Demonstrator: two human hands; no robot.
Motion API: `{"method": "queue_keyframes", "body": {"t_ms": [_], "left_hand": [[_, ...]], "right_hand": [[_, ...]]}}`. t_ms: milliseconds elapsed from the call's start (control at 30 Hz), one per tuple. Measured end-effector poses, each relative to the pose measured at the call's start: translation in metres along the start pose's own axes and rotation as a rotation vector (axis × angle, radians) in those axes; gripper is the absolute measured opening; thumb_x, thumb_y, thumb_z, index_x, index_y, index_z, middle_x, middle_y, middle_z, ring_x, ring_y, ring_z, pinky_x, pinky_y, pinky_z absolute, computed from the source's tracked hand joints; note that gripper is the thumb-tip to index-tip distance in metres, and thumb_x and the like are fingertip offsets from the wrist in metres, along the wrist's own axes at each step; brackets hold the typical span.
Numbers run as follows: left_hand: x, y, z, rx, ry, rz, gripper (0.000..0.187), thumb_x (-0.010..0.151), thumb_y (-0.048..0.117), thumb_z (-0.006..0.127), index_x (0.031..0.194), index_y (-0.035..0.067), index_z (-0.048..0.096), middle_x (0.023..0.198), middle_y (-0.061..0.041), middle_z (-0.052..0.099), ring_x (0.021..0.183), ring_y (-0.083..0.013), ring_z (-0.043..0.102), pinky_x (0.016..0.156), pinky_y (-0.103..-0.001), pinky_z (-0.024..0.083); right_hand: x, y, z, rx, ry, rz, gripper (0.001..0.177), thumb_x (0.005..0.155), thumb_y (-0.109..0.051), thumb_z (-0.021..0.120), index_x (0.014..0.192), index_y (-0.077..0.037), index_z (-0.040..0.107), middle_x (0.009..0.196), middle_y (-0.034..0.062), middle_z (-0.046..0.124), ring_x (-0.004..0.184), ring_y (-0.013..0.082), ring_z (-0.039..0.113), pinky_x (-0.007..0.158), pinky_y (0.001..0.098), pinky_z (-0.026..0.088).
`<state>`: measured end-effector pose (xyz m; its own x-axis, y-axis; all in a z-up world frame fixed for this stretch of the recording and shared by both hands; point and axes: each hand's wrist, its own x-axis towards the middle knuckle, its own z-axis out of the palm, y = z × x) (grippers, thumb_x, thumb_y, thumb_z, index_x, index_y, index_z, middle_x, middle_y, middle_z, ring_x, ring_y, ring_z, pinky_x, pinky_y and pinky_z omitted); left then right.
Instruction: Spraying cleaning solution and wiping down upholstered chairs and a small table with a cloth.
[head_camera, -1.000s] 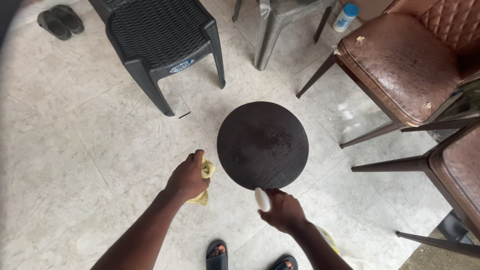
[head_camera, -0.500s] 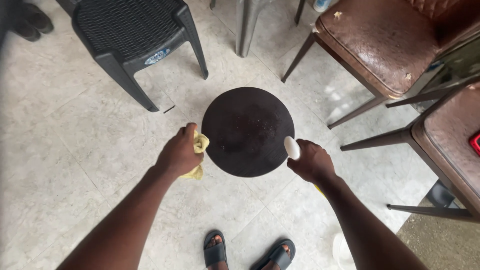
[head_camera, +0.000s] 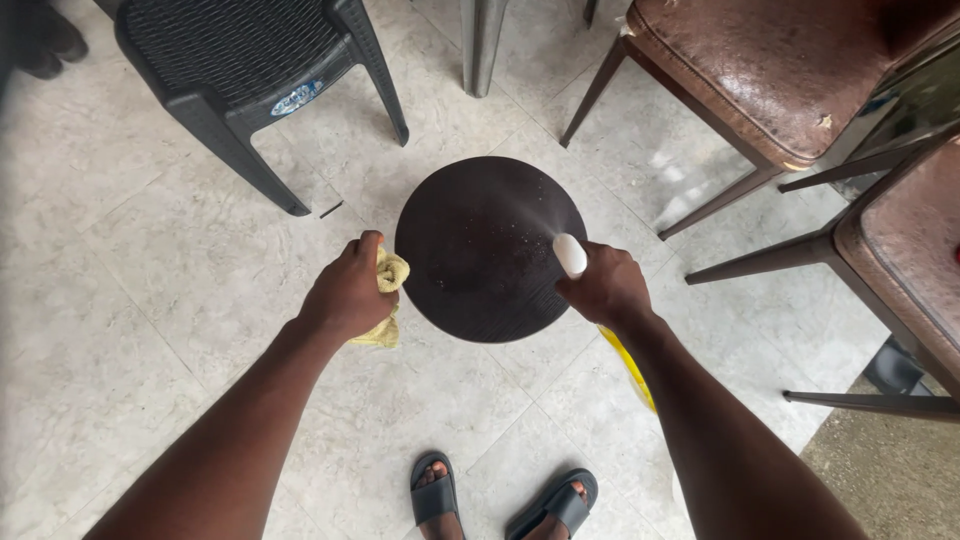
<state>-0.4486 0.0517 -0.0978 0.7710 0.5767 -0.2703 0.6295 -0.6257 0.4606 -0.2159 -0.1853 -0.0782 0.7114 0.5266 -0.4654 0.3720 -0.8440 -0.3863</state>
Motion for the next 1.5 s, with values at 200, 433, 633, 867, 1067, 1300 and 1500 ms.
{"method": "queue_keyframes", "body": {"t_ms": [200,433,633,867,1067,1300,1500], "left_hand": [[-0.012,-0.009,0.010,0.025,-0.089,-0.059,0.073,0.079,0.018,0.080,0.139,0.010,0.039,0.132,-0.021,0.058,0.115,-0.0420,0.064,0.094,-0.050,0.055],[-0.016,-0.015,0.012,0.054,-0.135,-0.095,0.075,0.080,0.019,0.081,0.141,0.011,0.037,0.134,-0.021,0.056,0.118,-0.0412,0.063,0.095,-0.049,0.055],[-0.016,-0.013,0.016,0.074,-0.115,-0.114,0.075,0.080,0.019,0.080,0.141,0.011,0.036,0.137,-0.021,0.055,0.118,-0.0415,0.062,0.095,-0.050,0.054],[-0.011,0.008,0.027,0.085,-0.163,-0.095,0.075,0.081,0.019,0.079,0.143,0.011,0.037,0.135,-0.019,0.057,0.117,-0.0393,0.065,0.095,-0.048,0.057],[-0.007,0.035,0.050,0.071,-0.184,-0.021,0.078,0.078,0.017,0.080,0.143,0.011,0.036,0.137,-0.017,0.056,0.116,-0.0390,0.064,0.093,-0.049,0.056],[-0.001,0.089,0.073,0.048,-0.193,0.040,0.073,0.078,0.013,0.080,0.139,0.010,0.041,0.138,-0.016,0.056,0.120,-0.0378,0.063,0.095,-0.047,0.056],[0.010,0.120,0.094,0.047,-0.050,0.160,0.070,0.076,0.013,0.081,0.136,0.006,0.045,0.131,-0.019,0.059,0.117,-0.0388,0.064,0.094,-0.047,0.056]], "right_hand": [[0.008,-0.016,0.022,-0.026,0.015,-0.163,0.054,0.074,-0.023,0.082,0.124,-0.009,0.068,0.106,0.0155,0.077,0.095,0.0285,0.075,0.086,0.0419,0.061],[-0.008,-0.045,0.068,-0.022,-0.110,-0.144,0.059,0.079,-0.019,0.075,0.134,-0.006,0.060,0.106,0.0179,0.075,0.090,0.0273,0.078,0.080,0.0386,0.066],[-0.036,-0.044,0.092,-0.141,-0.244,-0.241,0.058,0.080,-0.019,0.078,0.135,-0.009,0.061,0.110,0.0163,0.075,0.095,0.0270,0.076,0.087,0.0394,0.062],[-0.068,0.026,0.096,-0.135,-0.331,-0.127,0.061,0.084,-0.016,0.074,0.142,-0.011,0.055,0.119,0.0130,0.071,0.098,0.0256,0.075,0.088,0.0377,0.063],[-0.079,0.067,0.045,-0.095,-0.193,0.137,0.058,0.085,-0.018,0.073,0.141,-0.011,0.056,0.122,0.0122,0.070,0.095,0.0268,0.075,0.088,0.0393,0.063],[-0.088,0.119,0.072,-0.085,-0.211,-0.170,0.070,0.073,-0.015,0.084,0.138,-0.010,0.058,0.128,0.0126,0.066,0.098,0.0297,0.072,0.090,0.0428,0.059],[-0.107,0.121,0.091,0.008,-0.180,-0.289,0.056,0.076,-0.022,0.082,0.127,-0.008,0.063,0.119,0.0121,0.070,0.096,0.0322,0.074,0.084,0.0434,0.061]]}}
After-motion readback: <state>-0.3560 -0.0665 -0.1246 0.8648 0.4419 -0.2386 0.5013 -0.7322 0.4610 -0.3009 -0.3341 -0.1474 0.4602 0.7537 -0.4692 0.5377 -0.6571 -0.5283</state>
